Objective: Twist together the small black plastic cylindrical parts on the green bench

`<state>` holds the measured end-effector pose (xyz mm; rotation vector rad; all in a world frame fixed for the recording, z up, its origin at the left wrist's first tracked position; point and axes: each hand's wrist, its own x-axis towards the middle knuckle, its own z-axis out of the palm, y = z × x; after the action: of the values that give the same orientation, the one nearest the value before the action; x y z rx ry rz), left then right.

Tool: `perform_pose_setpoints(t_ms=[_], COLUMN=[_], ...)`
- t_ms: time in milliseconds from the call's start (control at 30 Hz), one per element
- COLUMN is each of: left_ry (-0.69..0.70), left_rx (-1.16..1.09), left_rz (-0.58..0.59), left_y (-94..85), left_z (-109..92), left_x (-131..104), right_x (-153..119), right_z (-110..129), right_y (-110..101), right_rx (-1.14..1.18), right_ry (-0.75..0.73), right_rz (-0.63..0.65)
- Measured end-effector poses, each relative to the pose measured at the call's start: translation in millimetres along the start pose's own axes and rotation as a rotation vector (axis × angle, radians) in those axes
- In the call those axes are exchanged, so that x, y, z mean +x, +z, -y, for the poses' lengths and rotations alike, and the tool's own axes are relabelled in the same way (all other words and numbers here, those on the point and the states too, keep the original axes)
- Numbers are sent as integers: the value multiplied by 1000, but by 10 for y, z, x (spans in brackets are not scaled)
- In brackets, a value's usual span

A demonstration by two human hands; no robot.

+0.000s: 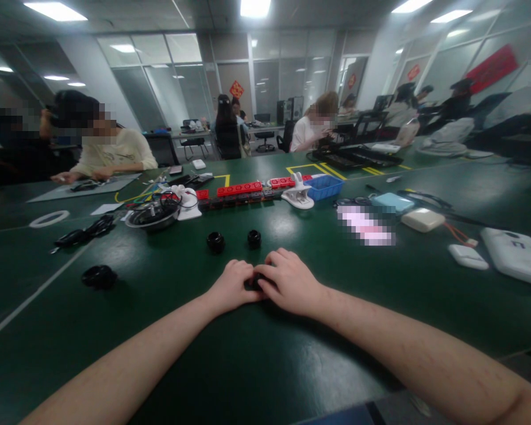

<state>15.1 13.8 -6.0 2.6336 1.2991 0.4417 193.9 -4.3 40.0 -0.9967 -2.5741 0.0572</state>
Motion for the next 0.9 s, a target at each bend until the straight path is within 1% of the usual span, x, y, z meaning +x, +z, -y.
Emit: perform_pose_setpoints(t_ms=[433,767,900], left_ry=[-4,-9,-1], left_rx=[-5,-5,-15], left_rz=[9,10,18], left_y=[-9,-18,-17], left_z=[-6,-15,-10], left_x=[7,3,3], right_x=[-7,-22,-36], right_z=[-6,4,35], right_y=[10,-30,-20], right_rx=[37,77,88], right_ry=[-105,-192,-218], right_rz=[-49,-24,-69])
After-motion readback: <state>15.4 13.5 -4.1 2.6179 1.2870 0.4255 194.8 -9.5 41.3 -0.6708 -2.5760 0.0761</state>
